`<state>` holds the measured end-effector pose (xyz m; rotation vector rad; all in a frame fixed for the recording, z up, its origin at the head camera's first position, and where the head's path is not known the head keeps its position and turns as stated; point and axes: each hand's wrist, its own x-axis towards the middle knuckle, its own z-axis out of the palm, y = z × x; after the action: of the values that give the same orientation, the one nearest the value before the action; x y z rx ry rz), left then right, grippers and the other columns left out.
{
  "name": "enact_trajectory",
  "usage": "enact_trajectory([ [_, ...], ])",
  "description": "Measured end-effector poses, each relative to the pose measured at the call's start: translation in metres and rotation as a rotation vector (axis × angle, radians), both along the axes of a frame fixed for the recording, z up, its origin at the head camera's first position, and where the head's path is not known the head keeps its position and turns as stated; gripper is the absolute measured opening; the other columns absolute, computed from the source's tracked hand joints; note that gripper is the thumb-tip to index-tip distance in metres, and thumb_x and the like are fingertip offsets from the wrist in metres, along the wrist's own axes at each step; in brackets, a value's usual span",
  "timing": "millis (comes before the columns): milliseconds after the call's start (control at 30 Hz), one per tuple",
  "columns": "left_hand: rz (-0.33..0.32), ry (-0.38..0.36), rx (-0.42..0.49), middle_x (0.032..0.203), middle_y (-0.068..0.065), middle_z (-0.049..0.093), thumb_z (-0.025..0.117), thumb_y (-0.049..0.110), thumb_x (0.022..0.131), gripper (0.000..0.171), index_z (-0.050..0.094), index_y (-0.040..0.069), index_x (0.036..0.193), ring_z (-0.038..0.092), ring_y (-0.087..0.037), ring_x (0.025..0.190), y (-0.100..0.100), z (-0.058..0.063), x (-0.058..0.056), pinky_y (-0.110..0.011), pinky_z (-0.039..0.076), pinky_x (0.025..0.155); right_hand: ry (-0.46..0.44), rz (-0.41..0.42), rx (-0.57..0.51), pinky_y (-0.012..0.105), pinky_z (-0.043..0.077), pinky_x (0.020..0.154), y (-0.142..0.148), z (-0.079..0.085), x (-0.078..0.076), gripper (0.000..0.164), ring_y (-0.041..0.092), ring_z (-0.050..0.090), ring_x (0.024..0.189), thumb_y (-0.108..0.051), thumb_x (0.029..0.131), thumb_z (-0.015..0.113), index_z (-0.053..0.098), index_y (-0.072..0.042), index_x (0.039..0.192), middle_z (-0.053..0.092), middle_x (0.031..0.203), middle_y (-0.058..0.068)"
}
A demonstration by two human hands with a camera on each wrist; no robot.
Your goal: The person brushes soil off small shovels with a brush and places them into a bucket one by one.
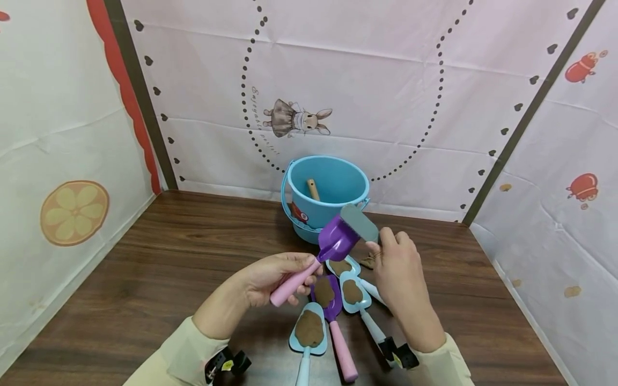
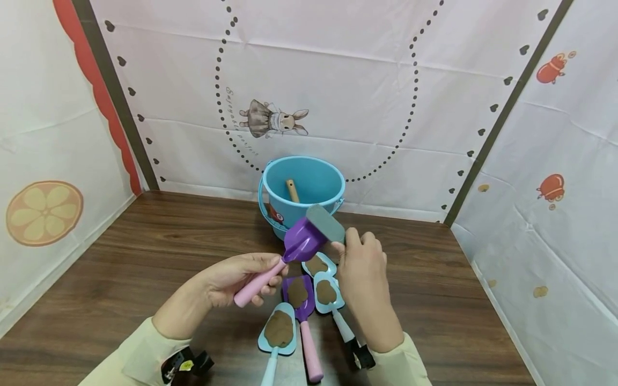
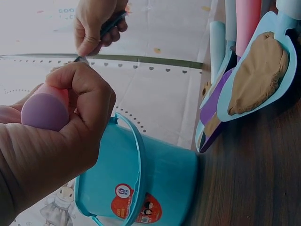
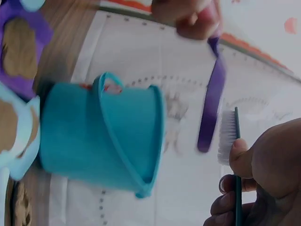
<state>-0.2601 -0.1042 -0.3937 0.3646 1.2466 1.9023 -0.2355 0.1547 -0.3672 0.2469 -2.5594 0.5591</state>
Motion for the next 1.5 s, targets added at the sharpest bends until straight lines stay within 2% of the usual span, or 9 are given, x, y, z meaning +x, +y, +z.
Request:
enact_trajectory([
  [133, 0.049, 0.004, -0.006, 0.095, -0.002, 0.059, 0.044, 0.030, 0.109, 0.028, 0.061, 0.009, 0.117, 0.058, -0.010, 0.075, -0.001, 0.001, 0.000, -0.021, 0.051, 0.058, 0.025, 0.129, 0.049, 0.034, 0.038, 0.059, -0.018, -0.001, 0.013, 0.024, 0.020, 0.040, 0.066, -0.028, 0.100, 0.061, 0.053, -0.006, 0.094, 0.042, 0.076, 0.006],
  [267, 0.046, -0.006, 0.004, 0.098, -0.004, 0.058, 0.040, 0.026, 0.110, 0.028, 0.056, 0.008, 0.125, 0.058, -0.010, 0.075, -0.002, 0.001, 0.000, -0.022, 0.052, 0.059, 0.021, 0.205, 0.115, 0.030, 0.033, 0.057, -0.032, -0.007, 0.018, 0.025, 0.015, 0.034, 0.061, -0.028, 0.098, 0.064, 0.051, -0.008, 0.090, 0.036, 0.073, 0.003],
  [633, -0.060, 0.037, 0.014, 0.091, -0.001, 0.059, 0.049, 0.030, 0.108, 0.027, 0.062, 0.008, 0.117, 0.057, -0.010, 0.074, -0.002, -0.004, -0.004, -0.021, 0.050, 0.059, -0.028, -0.033, -0.028, 0.038, 0.039, 0.058, 0.004, -0.005, -0.008, 0.027, 0.027, 0.044, 0.067, -0.030, 0.103, 0.056, 0.050, -0.005, 0.095, 0.042, 0.078, 0.011],
  [800, -0.018, 0.021, -0.004, 0.091, -0.001, 0.060, 0.048, 0.031, 0.108, 0.027, 0.063, 0.009, 0.115, 0.058, -0.010, 0.073, -0.002, -0.004, -0.003, -0.021, 0.051, 0.058, -0.005, 0.028, -0.015, 0.038, 0.040, 0.059, -0.007, -0.003, 0.002, 0.025, 0.025, 0.043, 0.067, -0.029, 0.101, 0.059, 0.052, -0.006, 0.096, 0.043, 0.077, 0.009],
  [967, 0.040, -0.001, -0.011, 0.094, -0.002, 0.058, 0.044, 0.030, 0.109, 0.028, 0.059, 0.008, 0.119, 0.058, -0.010, 0.073, -0.003, -0.003, -0.004, -0.022, 0.053, 0.058, 0.005, 0.141, 0.101, 0.038, 0.039, 0.062, -0.032, -0.009, 0.016, 0.024, 0.020, 0.043, 0.065, -0.030, 0.097, 0.064, 0.055, -0.008, 0.093, 0.043, 0.074, 0.004],
  [1067, 0.055, -0.006, -0.011, 0.094, -0.003, 0.058, 0.043, 0.030, 0.110, 0.028, 0.059, 0.008, 0.119, 0.058, -0.010, 0.073, -0.003, -0.003, -0.005, -0.022, 0.053, 0.058, -0.005, 0.115, 0.109, 0.037, 0.035, 0.061, -0.033, -0.012, 0.014, 0.025, 0.020, 0.042, 0.064, -0.031, 0.098, 0.063, 0.053, -0.009, 0.092, 0.042, 0.073, 0.004],
  [1333, 0.017, -0.004, -0.016, 0.090, -0.001, 0.059, 0.047, 0.031, 0.108, 0.028, 0.062, 0.008, 0.114, 0.058, -0.010, 0.071, -0.004, -0.004, -0.005, -0.021, 0.050, 0.057, -0.012, -0.085, -0.020, 0.045, 0.038, 0.062, -0.002, -0.010, -0.009, 0.028, 0.032, 0.050, 0.071, -0.032, 0.102, 0.057, 0.052, -0.006, 0.094, 0.045, 0.077, 0.012],
  [1400, 0.026, 0.006, -0.014, 0.090, -0.002, 0.059, 0.048, 0.031, 0.108, 0.028, 0.062, 0.008, 0.114, 0.058, -0.010, 0.071, -0.004, -0.004, -0.004, -0.021, 0.051, 0.057, -0.001, -0.076, -0.024, 0.045, 0.039, 0.062, -0.001, -0.009, -0.007, 0.028, 0.032, 0.050, 0.070, -0.032, 0.102, 0.057, 0.052, -0.006, 0.094, 0.045, 0.077, 0.012],
  [1500, 0.058, 0.009, -0.016, 0.091, -0.002, 0.058, 0.047, 0.032, 0.108, 0.028, 0.061, 0.009, 0.113, 0.058, -0.010, 0.072, -0.004, -0.003, -0.004, -0.021, 0.051, 0.057, 0.017, 0.013, -0.001, 0.045, 0.042, 0.062, -0.010, -0.007, 0.001, 0.027, 0.028, 0.049, 0.069, -0.031, 0.100, 0.060, 0.053, -0.007, 0.093, 0.045, 0.076, 0.009],
])
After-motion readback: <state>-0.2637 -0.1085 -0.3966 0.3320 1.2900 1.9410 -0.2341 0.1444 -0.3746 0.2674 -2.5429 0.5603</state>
